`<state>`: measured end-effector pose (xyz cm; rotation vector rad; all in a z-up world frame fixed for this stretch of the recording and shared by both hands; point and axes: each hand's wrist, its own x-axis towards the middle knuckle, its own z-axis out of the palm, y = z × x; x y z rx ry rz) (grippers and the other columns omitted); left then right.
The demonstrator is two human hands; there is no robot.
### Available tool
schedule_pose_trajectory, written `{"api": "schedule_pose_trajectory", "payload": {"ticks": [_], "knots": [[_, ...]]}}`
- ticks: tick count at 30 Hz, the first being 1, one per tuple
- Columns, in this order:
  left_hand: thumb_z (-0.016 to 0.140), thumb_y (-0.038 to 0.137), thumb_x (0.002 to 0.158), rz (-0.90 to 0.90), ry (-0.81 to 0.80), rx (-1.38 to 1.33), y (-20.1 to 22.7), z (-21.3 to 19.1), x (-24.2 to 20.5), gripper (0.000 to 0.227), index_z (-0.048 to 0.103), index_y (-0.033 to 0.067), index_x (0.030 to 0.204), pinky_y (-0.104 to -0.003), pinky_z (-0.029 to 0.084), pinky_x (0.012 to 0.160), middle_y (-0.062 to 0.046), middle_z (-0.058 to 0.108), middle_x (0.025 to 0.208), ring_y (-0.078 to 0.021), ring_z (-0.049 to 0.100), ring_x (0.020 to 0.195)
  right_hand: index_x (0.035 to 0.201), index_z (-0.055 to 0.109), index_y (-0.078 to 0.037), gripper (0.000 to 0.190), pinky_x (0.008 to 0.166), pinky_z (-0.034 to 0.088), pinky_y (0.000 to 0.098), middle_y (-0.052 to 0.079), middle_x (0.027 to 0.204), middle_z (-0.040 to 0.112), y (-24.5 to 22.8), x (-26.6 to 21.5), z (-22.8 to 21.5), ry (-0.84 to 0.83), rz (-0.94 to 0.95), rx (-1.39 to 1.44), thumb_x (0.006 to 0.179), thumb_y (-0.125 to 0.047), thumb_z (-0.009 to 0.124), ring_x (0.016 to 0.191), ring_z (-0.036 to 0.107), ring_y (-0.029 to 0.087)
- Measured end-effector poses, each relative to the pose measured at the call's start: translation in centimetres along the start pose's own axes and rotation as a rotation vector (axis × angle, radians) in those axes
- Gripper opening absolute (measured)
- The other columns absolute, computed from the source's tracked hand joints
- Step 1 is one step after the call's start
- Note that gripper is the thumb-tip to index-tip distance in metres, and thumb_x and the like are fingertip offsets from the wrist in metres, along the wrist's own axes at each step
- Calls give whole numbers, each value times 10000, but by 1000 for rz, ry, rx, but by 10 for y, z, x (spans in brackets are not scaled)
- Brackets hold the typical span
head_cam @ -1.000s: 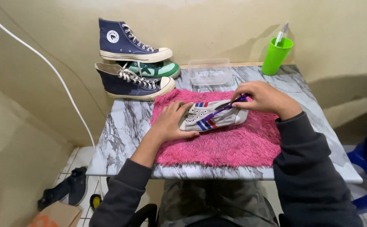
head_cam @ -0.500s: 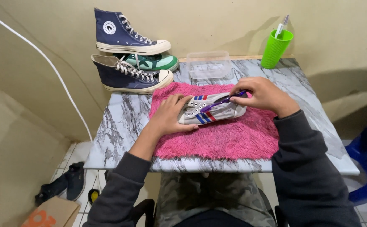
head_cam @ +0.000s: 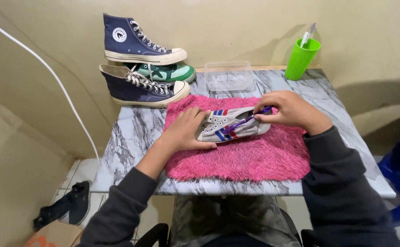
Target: A person is using a toothbrush to scrub a small shoe on a pink towel.
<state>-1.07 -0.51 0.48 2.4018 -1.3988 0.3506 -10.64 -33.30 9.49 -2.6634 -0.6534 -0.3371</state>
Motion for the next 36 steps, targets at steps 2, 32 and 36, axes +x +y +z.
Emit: {"api": "schedule_pose_trajectory", "payload": {"ticks": [2, 32, 36], "knots": [[754, 843, 620, 40, -46, 10, -14, -3, 3, 1083, 541, 97, 1375, -474, 491, 905, -127, 560, 1158, -326, 582, 1119, 995, 767, -155, 208, 879, 576, 430, 46, 926, 778, -6, 5, -8, -33, -1, -19, 839, -293, 775, 945, 739, 300], [804, 784, 632, 151, 10, -166, -21, -8, 7, 1067, 541, 94, 1403, -453, 478, 892, -132, 612, 1180, -328, 620, 1112, 1019, 745, -152, 199, 827, 590, 412, 21, 1052, 723, 5, -5, -10, 21, -149, -156, 894, -306, 740, 933, 726, 301], [787, 773, 648, 151, -14, -136, -23, -4, 4, 1066, 514, 111, 1438, -474, 486, 904, -140, 609, 1204, -341, 618, 1144, 990, 755, -127, 191, 851, 587, 399, 40, 1021, 736, 13, -7, -5, 43, -143, -118, 889, -289, 755, 952, 737, 302]]}}
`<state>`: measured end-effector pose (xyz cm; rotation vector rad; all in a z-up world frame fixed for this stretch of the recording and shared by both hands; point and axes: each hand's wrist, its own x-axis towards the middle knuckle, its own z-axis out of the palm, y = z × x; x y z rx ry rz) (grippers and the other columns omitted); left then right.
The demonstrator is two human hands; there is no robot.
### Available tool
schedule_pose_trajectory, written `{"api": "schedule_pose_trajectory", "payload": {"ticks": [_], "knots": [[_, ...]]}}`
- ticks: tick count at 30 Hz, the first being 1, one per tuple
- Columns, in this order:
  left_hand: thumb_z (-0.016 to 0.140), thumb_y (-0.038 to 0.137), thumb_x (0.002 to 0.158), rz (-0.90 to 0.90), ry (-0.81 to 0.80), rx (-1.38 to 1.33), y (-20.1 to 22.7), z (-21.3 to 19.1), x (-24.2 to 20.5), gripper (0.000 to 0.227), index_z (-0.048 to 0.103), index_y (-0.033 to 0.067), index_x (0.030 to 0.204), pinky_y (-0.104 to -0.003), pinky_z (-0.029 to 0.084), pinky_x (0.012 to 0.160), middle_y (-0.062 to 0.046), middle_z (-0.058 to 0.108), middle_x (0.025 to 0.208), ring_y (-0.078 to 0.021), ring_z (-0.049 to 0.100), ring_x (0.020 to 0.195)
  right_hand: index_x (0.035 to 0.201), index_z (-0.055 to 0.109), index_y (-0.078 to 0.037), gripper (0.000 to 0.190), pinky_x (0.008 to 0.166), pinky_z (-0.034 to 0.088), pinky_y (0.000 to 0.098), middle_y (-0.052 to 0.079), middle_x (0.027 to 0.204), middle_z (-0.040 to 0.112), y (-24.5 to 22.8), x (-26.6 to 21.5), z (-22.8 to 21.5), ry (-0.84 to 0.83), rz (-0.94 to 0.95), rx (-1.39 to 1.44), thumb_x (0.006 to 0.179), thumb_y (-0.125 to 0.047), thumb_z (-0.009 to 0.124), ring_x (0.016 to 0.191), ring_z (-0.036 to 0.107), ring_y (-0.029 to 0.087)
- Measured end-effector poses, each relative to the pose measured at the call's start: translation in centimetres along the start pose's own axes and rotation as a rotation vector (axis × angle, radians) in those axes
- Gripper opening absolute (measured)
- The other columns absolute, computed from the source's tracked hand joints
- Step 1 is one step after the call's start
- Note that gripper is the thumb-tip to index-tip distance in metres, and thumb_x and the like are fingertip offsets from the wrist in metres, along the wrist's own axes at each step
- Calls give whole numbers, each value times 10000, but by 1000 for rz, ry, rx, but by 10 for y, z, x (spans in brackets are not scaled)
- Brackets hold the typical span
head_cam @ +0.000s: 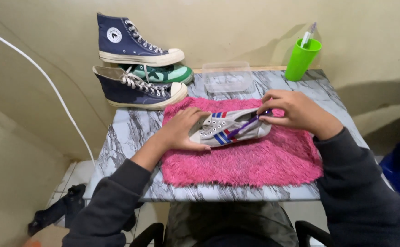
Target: A person is using a toothbrush to scrub a small shoe on a pink towel.
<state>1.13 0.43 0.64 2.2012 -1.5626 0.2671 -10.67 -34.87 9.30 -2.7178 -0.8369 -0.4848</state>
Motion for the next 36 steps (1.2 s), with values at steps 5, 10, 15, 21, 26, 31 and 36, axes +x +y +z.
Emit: {"api": "schedule_pose_trajectory", "payload": {"ticks": [5, 10, 15, 21, 26, 31, 36], "knots": [[760, 793, 662, -3, 10, 24, 1, 2, 2, 1070, 483, 140, 1464, -457, 485, 920, -124, 603, 1226, -320, 614, 1179, 1005, 741, -155, 198, 859, 574, 414, 20, 1067, 713, -2, -5, -5, 39, 12, -11, 882, -310, 756, 972, 714, 301], [726, 769, 710, 63, -3, 138, 19, -11, 7, 1043, 457, 130, 1489, -474, 482, 953, -173, 578, 1317, -357, 588, 1243, 972, 745, -170, 199, 848, 573, 412, 19, 1065, 703, 6, -13, -10, 88, 11, -140, 890, -352, 752, 933, 716, 294], [671, 746, 771, 209, 91, 213, 20, -12, 8, 898, 539, 162, 1439, -443, 478, 932, -130, 586, 1295, -327, 599, 1207, 925, 724, -158, 182, 829, 574, 425, 40, 1025, 698, 2, -7, 6, 86, -74, -128, 927, -339, 724, 937, 706, 305], [659, 748, 769, 214, 116, 201, 19, -12, 7, 876, 558, 183, 1431, -436, 481, 901, -114, 601, 1289, -323, 617, 1184, 936, 708, -212, 189, 826, 562, 388, -11, 1040, 684, 2, -10, 1, 163, -58, -297, 969, -397, 686, 942, 697, 242], [648, 724, 768, 229, 123, 218, 15, -8, 6, 852, 559, 191, 1426, -433, 479, 877, -106, 593, 1295, -321, 628, 1131, 906, 712, -210, 155, 829, 555, 373, -11, 1033, 696, 5, -10, 20, 166, -97, -243, 944, -360, 713, 933, 703, 238], [639, 729, 766, 240, 130, 214, 14, -6, 8, 850, 564, 195, 1423, -436, 480, 864, -106, 597, 1287, -325, 633, 1124, 914, 694, -204, 155, 836, 550, 373, -12, 1054, 691, 3, -12, 19, 214, -98, -294, 946, -354, 719, 962, 701, 233], [653, 718, 759, 233, 124, 221, 15, -6, 7, 848, 569, 194, 1420, -429, 484, 860, -110, 594, 1280, -330, 627, 1130, 876, 707, -151, 125, 796, 552, 376, 18, 1009, 730, -8, -10, 27, 133, -136, -79, 922, -266, 722, 932, 724, 260]]}}
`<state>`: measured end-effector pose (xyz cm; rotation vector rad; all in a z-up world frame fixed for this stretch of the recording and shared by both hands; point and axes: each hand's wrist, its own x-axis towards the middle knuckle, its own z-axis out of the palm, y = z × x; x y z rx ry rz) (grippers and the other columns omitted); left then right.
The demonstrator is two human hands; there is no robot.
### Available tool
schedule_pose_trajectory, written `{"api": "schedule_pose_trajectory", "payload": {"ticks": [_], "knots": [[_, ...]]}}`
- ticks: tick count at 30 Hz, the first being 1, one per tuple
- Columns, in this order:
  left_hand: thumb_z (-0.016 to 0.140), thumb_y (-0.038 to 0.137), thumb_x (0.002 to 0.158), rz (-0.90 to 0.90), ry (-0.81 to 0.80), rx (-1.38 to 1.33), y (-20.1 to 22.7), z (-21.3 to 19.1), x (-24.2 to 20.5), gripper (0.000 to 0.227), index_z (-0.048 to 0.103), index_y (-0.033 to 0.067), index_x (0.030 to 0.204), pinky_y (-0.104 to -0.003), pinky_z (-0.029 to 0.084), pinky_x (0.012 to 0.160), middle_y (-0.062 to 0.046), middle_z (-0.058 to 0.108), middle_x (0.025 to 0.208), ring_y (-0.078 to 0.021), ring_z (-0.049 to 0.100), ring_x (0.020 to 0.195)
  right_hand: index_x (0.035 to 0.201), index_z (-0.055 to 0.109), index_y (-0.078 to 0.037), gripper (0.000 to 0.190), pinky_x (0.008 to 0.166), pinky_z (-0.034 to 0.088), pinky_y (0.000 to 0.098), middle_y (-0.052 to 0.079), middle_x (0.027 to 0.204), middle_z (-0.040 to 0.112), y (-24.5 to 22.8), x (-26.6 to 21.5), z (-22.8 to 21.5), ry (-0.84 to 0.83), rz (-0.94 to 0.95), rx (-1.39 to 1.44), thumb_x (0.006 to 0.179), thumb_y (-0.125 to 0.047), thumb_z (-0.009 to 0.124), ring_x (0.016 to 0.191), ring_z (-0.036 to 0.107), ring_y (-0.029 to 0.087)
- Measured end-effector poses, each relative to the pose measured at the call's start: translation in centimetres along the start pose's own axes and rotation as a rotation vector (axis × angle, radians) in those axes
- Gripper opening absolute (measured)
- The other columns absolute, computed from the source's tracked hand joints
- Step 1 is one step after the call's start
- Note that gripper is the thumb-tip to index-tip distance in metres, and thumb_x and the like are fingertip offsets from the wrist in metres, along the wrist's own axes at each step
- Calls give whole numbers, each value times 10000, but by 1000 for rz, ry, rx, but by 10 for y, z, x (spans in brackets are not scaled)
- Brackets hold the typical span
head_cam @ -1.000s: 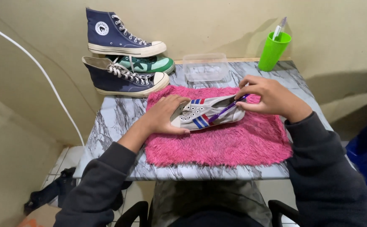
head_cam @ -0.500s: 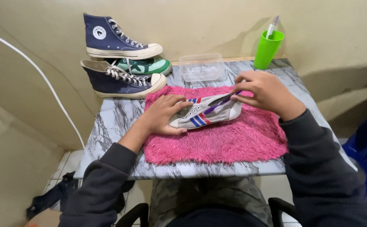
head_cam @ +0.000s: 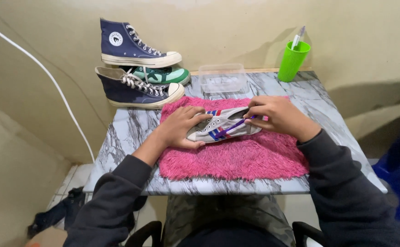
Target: A person is using a toothbrush to scrub a small shoe on a pink towel.
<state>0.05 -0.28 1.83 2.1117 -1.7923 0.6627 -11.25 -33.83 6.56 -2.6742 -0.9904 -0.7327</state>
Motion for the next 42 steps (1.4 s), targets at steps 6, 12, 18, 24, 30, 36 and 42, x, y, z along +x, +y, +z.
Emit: {"api": "schedule_pose_trajectory", "payload": {"ticks": [6, 12, 18, 24, 30, 36, 42], "knots": [[670, 714, 758, 0, 0, -11, 1, 0, 1, 851, 576, 179, 1414, -444, 485, 874, -131, 594, 1289, -353, 623, 1148, 887, 693, -186, 158, 797, 531, 380, 14, 1024, 698, 13, -7, 10, 117, -10, -166, 954, -325, 725, 941, 702, 244], [662, 726, 763, -18, 5, -19, 0, 3, -1, 852, 575, 188, 1417, -444, 483, 878, -126, 591, 1292, -355, 621, 1157, 957, 661, -230, 130, 743, 484, 350, -46, 1035, 655, -10, 2, 4, 135, 4, -313, 970, -357, 686, 937, 670, 186], [675, 713, 772, -9, 27, -30, 0, 1, 0, 834, 570, 191, 1415, -453, 488, 873, -126, 591, 1296, -356, 629, 1151, 977, 694, -173, 139, 798, 521, 380, 13, 996, 698, -6, 27, 7, -23, -87, -122, 948, -308, 693, 984, 686, 253], [679, 732, 767, -34, 23, -16, 4, 1, -2, 854, 567, 195, 1422, -436, 483, 864, -113, 581, 1313, -344, 623, 1158, 987, 693, -210, 160, 791, 479, 362, -19, 961, 654, -7, 52, 11, -48, -110, -121, 947, -364, 695, 939, 629, 230], [680, 745, 759, -71, -2, -21, 4, 3, -3, 892, 554, 188, 1444, -438, 479, 875, -120, 582, 1331, -343, 617, 1174, 955, 712, -165, 231, 821, 489, 387, 29, 947, 683, -2, 39, 11, -47, -71, -6, 956, -393, 677, 956, 648, 263], [701, 790, 713, -170, -37, -65, -2, 11, -8, 1044, 476, 159, 1513, -445, 479, 926, -152, 589, 1333, -348, 605, 1224, 959, 721, -188, 224, 809, 439, 374, 8, 941, 677, 3, 32, 22, -8, -29, -74, 984, -403, 666, 933, 630, 241], [721, 788, 711, -178, -62, -44, 3, 4, -6, 1044, 482, 148, 1500, -438, 481, 937, -144, 610, 1311, -328, 611, 1225, 976, 673, -261, 195, 761, 383, 346, -71, 937, 639, -13, 37, 36, 94, -83, -300, 1006, -451, 645, 898, 595, 165]]}}
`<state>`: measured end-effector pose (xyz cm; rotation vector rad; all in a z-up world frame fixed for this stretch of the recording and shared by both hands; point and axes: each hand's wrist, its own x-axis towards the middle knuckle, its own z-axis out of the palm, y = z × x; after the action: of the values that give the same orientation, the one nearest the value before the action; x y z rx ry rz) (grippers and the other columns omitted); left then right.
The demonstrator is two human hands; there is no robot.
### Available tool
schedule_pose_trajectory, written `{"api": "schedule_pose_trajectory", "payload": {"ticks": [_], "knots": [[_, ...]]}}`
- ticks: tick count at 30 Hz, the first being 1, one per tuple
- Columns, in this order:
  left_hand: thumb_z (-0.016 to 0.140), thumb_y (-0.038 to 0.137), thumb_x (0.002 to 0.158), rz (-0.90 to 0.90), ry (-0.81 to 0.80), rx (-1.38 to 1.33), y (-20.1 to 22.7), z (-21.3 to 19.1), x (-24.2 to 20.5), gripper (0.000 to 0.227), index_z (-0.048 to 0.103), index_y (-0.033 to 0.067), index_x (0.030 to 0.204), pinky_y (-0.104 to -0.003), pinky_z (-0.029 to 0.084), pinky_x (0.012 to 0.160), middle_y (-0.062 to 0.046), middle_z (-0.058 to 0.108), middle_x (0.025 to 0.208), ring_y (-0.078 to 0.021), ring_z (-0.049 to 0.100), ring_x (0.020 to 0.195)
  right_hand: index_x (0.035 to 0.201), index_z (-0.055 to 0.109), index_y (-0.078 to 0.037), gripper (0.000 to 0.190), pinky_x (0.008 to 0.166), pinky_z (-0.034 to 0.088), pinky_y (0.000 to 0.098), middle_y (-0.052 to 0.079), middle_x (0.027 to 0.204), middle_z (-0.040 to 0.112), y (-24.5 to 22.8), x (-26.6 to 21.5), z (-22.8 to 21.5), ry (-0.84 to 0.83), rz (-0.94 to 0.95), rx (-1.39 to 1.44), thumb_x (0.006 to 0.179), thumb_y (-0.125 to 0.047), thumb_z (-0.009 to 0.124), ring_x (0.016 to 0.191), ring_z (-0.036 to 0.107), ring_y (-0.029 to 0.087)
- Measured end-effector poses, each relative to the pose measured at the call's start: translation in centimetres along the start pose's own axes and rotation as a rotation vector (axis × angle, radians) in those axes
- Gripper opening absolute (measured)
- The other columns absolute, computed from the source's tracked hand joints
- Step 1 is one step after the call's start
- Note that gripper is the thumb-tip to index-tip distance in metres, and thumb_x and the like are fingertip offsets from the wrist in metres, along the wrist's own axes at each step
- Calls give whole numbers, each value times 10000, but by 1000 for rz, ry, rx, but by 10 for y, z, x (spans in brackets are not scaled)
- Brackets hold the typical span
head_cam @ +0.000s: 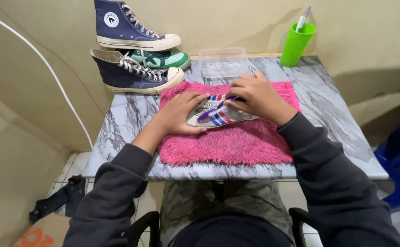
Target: A person is using a toothbrush to scrub a small shoe on a pink towel.
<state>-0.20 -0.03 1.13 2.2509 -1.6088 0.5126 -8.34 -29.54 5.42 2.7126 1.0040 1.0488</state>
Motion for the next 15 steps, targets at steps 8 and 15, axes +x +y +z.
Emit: {"api": "schedule_pose_trajectory", "payload": {"ticks": [8, 15], "knots": [[730, 772, 705, 3, 10, -29, -3, 2, 0, 1044, 478, 155, 1509, -449, 488, 943, -140, 614, 1292, -329, 614, 1213, 977, 692, -211, 196, 745, 391, 350, -33, 925, 664, 8, -6, -11, -61, 7, 184, 1002, -396, 633, 895, 628, 204], [737, 777, 693, 6, 6, -15, -2, 3, -1, 1067, 473, 154, 1517, -456, 493, 940, -142, 616, 1285, -329, 620, 1199, 1030, 732, -193, 177, 770, 397, 357, -3, 960, 675, 4, -5, -20, -61, 16, 219, 1001, -348, 651, 915, 622, 225]]}}
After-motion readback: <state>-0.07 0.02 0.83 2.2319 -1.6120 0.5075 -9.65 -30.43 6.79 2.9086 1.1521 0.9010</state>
